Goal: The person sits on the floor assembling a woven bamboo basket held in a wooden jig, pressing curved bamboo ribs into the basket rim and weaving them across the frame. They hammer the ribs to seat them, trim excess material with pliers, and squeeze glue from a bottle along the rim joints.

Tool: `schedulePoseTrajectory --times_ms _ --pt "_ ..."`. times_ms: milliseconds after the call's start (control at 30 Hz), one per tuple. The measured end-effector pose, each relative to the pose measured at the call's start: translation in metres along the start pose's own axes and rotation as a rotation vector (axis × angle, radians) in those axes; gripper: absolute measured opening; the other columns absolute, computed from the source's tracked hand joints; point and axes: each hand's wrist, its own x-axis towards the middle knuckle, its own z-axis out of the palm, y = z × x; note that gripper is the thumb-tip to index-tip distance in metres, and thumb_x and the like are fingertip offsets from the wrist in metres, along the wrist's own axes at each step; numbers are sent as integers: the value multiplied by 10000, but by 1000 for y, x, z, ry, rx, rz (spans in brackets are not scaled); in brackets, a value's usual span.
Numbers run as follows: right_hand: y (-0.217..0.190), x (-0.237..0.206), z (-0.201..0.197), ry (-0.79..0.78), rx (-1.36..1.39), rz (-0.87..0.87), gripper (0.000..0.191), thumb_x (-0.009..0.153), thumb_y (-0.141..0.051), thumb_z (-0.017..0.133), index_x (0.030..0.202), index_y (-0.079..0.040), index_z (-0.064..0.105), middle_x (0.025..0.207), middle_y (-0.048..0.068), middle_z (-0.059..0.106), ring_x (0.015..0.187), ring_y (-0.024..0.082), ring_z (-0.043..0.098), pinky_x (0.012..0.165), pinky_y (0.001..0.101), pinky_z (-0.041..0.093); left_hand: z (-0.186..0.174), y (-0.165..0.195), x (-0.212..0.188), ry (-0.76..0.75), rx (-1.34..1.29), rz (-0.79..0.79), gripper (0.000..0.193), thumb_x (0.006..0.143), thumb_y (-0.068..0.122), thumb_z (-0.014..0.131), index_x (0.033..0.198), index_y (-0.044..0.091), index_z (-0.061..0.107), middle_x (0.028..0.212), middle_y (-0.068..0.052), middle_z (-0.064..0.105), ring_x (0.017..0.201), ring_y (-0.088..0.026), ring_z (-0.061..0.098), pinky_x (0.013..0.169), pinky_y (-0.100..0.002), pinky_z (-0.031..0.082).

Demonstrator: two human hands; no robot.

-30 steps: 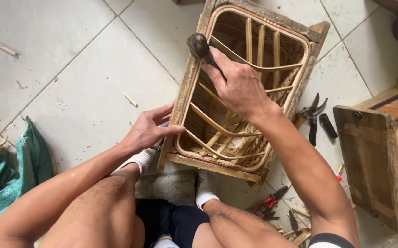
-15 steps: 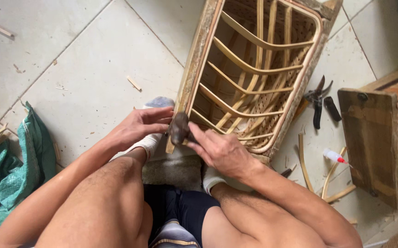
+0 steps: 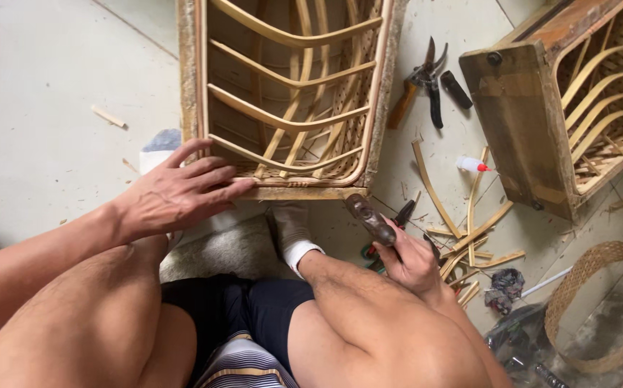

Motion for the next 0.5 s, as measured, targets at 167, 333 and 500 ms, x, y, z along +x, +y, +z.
schedulePoseTrajectory --times_ms 167,333,500 --pt "11 -21 20 36 16 206 264 941 -74 746 1156 61 672 753 150 672 535 234 636 498 349 497 7 5 6 9 -62 -29 665 882 143 538 1536 152 416 1147 -55 648 1137 -229 592 1218 -518 277" --pt "9 -3 29 93 181 405 200 1037 -119 652 1188 13 651 742 60 660 570 144 647 504 289 512 5 7 8 -16 -105 -48 710 826 133 592 1516 163 427 1152 -42 646 1144 -227 596 1183 -511 301" --pt "7 -2 35 163 369 645 276 1012 -144 618 1226 29 645 666 26 625 467 80 553 410 261 455 -2 11 11 -9 -79 -70 708 817 198 647 1494 177 442 1122 -27 668 1100 -217 612 1166 -498 332"
